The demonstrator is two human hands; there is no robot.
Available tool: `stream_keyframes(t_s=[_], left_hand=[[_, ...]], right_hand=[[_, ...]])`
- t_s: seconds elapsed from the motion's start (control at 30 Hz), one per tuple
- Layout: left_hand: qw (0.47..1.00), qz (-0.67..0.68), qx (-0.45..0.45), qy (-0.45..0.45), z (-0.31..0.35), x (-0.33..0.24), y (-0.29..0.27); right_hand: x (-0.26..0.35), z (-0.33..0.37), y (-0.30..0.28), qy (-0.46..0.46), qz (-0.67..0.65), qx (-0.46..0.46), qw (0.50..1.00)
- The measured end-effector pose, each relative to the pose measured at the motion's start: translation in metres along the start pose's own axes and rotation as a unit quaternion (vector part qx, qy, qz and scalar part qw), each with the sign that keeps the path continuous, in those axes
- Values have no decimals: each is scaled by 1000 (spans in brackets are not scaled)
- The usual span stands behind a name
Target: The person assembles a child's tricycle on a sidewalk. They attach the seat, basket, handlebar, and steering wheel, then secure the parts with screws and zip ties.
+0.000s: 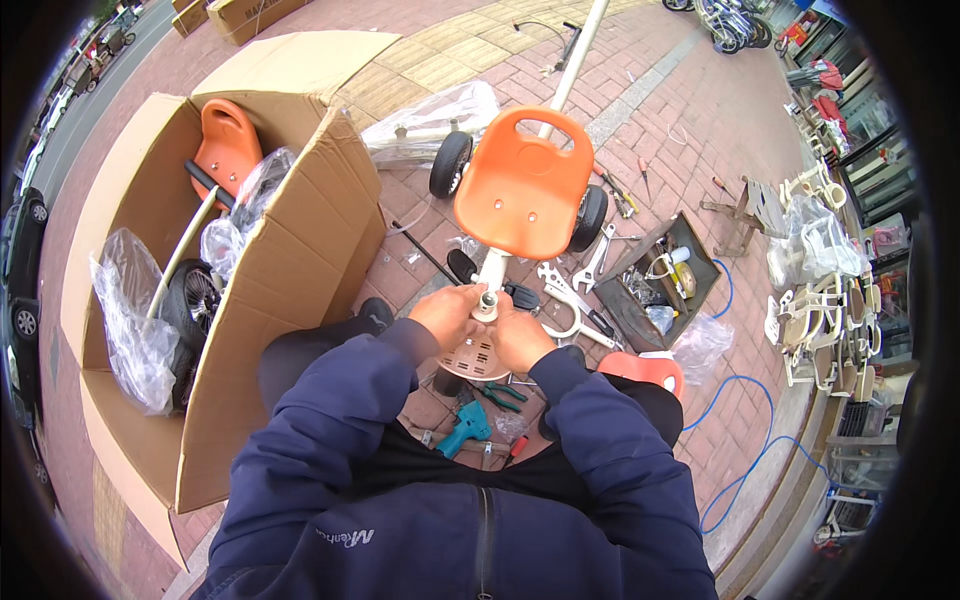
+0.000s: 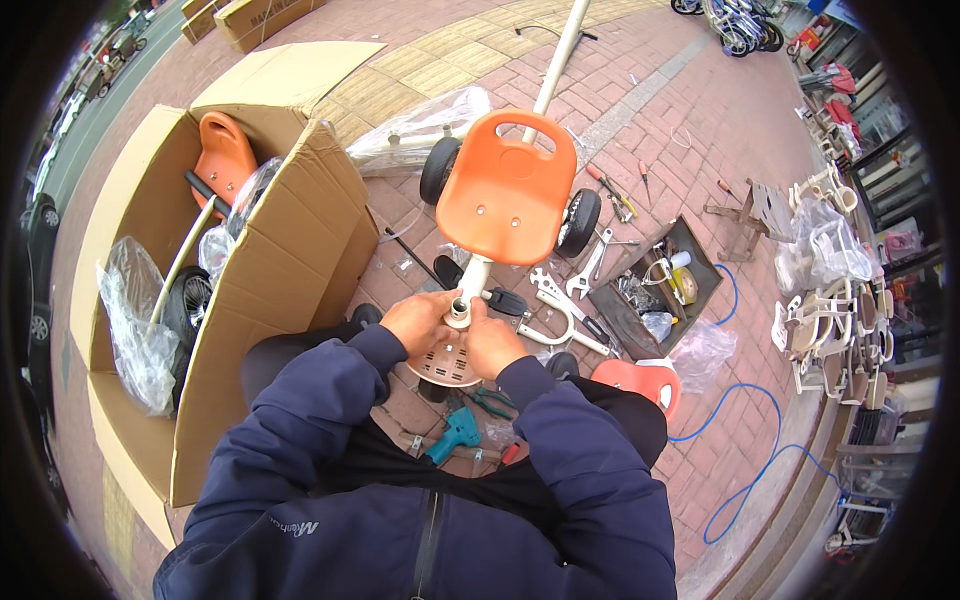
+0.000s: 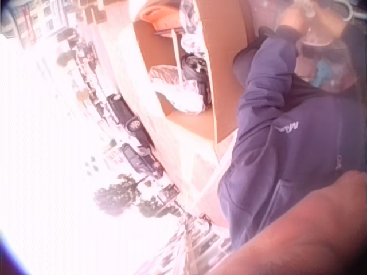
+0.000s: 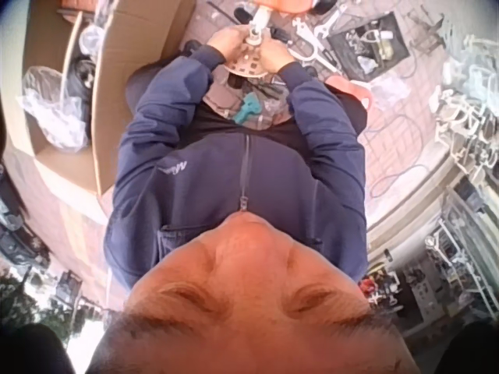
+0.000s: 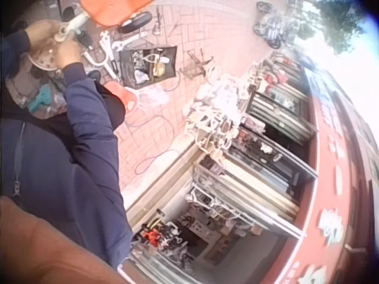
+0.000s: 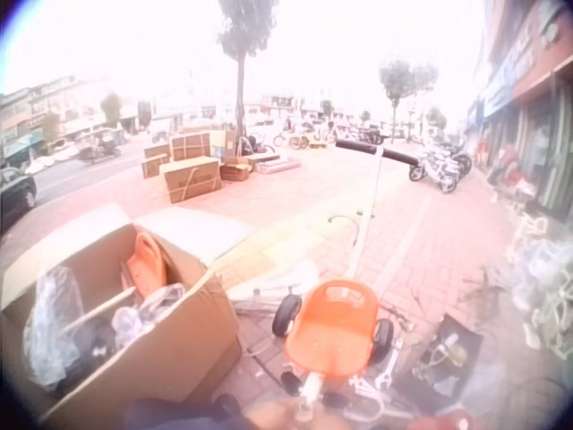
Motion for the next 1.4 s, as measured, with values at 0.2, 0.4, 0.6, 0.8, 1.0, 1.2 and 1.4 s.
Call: stream_keyframes(t_s=[0.2,0.4,0.6,0.8,1.0,1.2,1.4], left_hand=[[998,52,-22,-11,-6,-11,-18],[997,-12,52,-62,-11,-13,-25],[994,-34,85,-56,-6,-6,-22],[995,-54,83,-30,-10,8,-11],[995,-46,89,17,-17,17,-9],[995,-45,85,21,-17,14,-9],[996,-66,55,18,-13,12,-6]], right_hand=[[-6,24,-25,-4,2,20,1000],[-8,27,-30,-21,16,-28,999],[-1,11,-10,-19,-65,-42,997],[11,5,-2,8,-127,-42,991],[17,5,8,26,-185,-82,979],[16,5,9,28,-175,-76,981],[9,4,-2,-8,-171,-38,985]])
Point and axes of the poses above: each hand's wrist, its own z-axis away from the middle knuckle, its own y-axis out of the palm, x = y × z, the point moved 1 cm from there along -z, towards the middle knuckle, and after that the axes turned 5 degrees about x, right-handed, at the moved point
